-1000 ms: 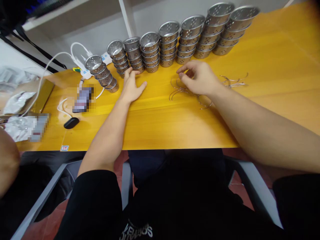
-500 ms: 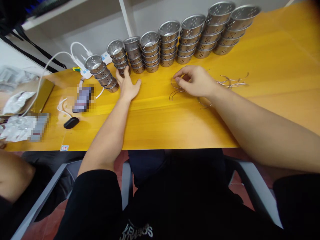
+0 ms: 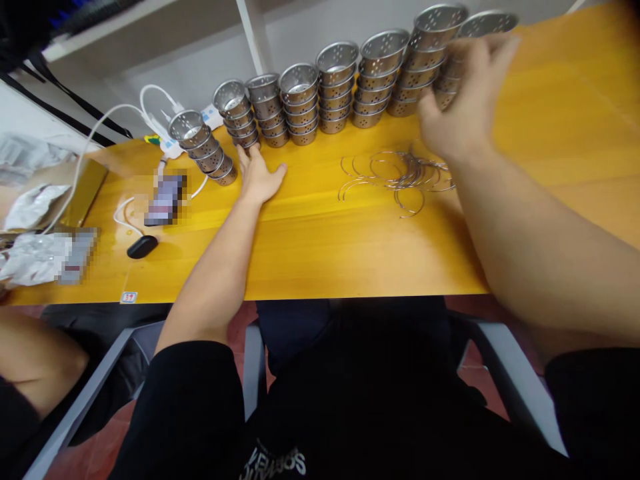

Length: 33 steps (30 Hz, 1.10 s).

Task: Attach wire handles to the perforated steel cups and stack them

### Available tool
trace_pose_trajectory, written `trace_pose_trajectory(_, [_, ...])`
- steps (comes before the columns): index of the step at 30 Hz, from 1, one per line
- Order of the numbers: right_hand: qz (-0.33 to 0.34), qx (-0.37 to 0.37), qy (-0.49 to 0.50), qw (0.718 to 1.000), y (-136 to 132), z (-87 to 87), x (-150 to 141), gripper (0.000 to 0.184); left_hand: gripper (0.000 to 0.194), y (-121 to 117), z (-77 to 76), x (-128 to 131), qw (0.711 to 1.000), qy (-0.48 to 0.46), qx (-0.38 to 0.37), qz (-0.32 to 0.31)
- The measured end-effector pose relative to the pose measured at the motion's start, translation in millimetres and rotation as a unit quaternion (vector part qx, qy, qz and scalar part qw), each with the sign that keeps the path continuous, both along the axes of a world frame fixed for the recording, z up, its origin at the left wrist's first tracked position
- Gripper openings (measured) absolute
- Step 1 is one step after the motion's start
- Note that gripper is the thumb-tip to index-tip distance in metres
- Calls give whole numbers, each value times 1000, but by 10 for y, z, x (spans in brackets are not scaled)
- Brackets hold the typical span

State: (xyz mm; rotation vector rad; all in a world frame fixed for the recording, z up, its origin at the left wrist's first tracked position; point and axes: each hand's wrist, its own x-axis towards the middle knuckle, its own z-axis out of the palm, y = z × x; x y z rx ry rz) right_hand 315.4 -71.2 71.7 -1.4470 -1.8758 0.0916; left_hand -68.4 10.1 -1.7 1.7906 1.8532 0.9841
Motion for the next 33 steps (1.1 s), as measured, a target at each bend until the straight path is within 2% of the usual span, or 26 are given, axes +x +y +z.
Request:
trace_pose_trajectory(4, [-105,25,-33,994,-16,-63,196,59,99,-112,80,81,1000,25,-2,-13])
trace_pose_trajectory(6, [-176,15,-18,984,121,-123,354,72,90,-120,75,80,999,19,10,-31])
trace_pose_trajectory(9, [-278,-21,63,958,407,-177,571,89,79,-100,34,56,998,-5,28,-61])
trace_pose_trajectory(13, [-332,-20,58,941,621,-190,681,76,77,-89,-3,55,997,5,33,-71])
trace_pose_trajectory(15, [-346,-17,53,937,639,-185,680,66,78,-93,-7,67,997,9,31,-72])
trace_pose_trajectory(17, [-351,-16,80,933,641,-183,674,68,80,-93,-10,75,997,6,25,-74])
trace_pose_trajectory(20, [-349,-16,129,928,669,-204,690,101,84,-81,-22,72,997,-2,19,-77])
trace_pose_trajectory(22, [-344,-14,137,929,711,-235,723,111,84,-66,-36,62,996,-11,23,-80])
trace_pose_trajectory(28, [-332,-9,140,933,822,-292,825,99,85,-24,-74,21,995,-7,20,-93])
trace_pose_trajectory(33, [-344,45,157,925,921,-347,905,100,85,0,-103,-1,995,-4,24,-99])
